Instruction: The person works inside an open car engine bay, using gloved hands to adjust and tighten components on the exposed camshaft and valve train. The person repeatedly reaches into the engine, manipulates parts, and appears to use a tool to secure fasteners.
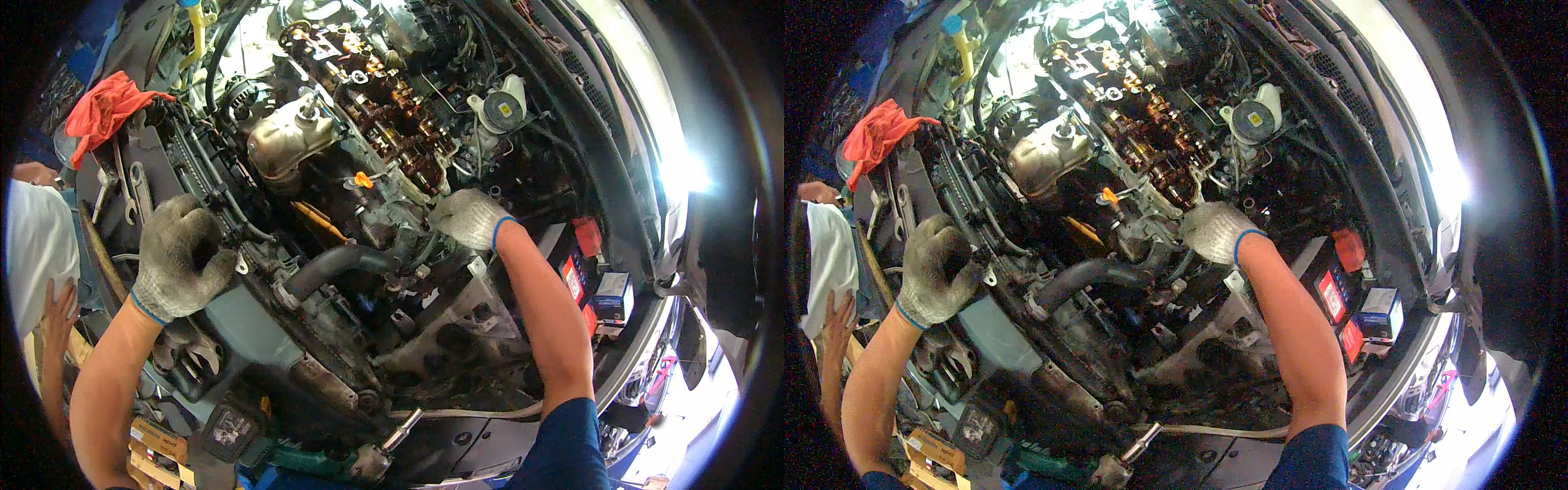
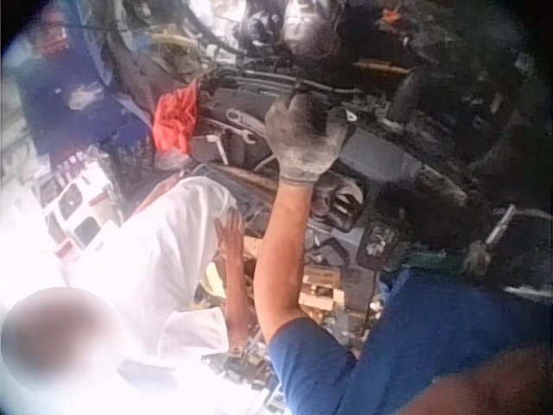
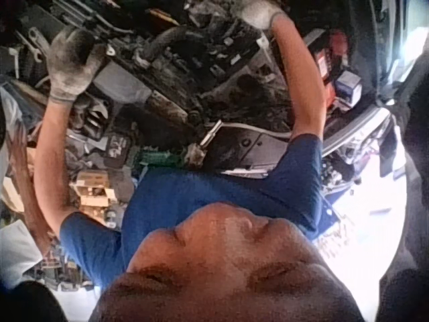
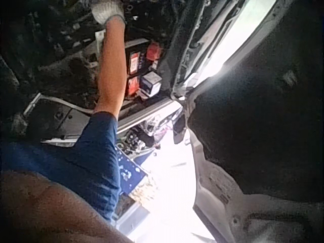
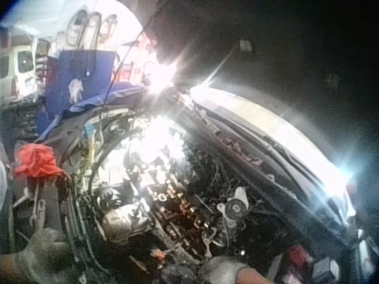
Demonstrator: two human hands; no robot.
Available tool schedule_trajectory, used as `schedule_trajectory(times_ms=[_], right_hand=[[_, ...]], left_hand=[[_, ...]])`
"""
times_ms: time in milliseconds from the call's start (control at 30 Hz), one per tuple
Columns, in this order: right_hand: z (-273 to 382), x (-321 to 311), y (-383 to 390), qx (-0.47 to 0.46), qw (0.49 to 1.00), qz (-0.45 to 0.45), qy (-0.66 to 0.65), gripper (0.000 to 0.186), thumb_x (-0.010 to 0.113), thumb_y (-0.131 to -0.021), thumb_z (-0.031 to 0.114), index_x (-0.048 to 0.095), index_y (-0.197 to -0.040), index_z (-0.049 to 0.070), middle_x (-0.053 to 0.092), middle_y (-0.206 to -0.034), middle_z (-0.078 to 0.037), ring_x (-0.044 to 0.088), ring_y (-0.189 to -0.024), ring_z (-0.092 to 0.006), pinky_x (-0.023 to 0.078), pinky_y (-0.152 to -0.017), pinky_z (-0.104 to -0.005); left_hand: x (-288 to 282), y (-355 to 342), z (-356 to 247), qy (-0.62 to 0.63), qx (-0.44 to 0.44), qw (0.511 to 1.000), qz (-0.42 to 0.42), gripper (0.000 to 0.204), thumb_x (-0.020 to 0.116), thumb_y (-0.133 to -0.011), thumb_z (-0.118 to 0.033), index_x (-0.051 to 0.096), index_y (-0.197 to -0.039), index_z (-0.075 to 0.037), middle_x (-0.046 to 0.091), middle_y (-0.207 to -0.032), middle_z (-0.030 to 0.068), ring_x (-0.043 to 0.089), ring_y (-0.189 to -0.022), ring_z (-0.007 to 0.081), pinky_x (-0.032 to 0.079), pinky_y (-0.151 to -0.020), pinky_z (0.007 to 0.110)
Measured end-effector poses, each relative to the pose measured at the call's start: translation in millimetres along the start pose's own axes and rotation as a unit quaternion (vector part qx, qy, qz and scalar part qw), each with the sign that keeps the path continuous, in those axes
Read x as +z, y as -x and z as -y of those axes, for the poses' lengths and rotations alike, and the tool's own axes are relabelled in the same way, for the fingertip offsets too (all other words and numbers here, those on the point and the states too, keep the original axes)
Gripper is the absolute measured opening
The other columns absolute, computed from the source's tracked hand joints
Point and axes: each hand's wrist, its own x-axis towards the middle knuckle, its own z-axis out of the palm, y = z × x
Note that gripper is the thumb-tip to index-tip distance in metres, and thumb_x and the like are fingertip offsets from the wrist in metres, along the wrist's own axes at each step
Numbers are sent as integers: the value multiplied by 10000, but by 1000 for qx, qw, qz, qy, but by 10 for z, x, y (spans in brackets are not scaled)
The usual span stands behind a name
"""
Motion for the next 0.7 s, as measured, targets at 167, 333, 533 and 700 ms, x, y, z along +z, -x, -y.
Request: schedule_trajectory(times_ms=[167, 333, 533, 700], right_hand=[[9, 80, -82, 6, 980, -193, -52, 324, 583, -985, 325, 795, -1148, 141, 774, -1115, -175, 726, -1046, -409, 572, -927, -502], [164, 191, -229, 10, 979, -199, -44, 299, 600, -1002, 326, 792, -1173, 171, 782, -1073, -155, 733, -1026, -396, 572, -916, -519], [211, -20, -344, -43, 986, -162, 6, 305, 682, -969, 339, 805, -1182, 161, 780, -1096, -156, 737, -1037, -373, 585, -939, -443], [98, -152, -366, -57, 994, -97, 4, 316, 598, -986, 354, 796, -1203, 239, 773, -1164, -132, 725, -1088, -382, 567, -987, -482]], left_hand=[[-4, -19, -23, 0, 4, 1000, -7, 245, 797, -645, -159, 599, -768, -81, 552, -819, 152, 570, -784, 405, 446, -695, 514], [4, -16, -8, -10, 20, 1000, -19, 244, 796, -649, -155, 599, -771, -79, 553, -807, 152, 565, -762, 408, 442, -681, 512], [-6, -18, 1, 1, 13, 1000, -6, 256, 798, -648, -158, 596, -783, -77, 563, -802, 152, 572, -770, 410, 440, -678, 516], [-3, -13, 4, 4, 15, 1000, -8, 258, 798, -649, -160, 599, -790, -78, 564, -806, 149, 575, -773, 412, 440, -679, 518]])
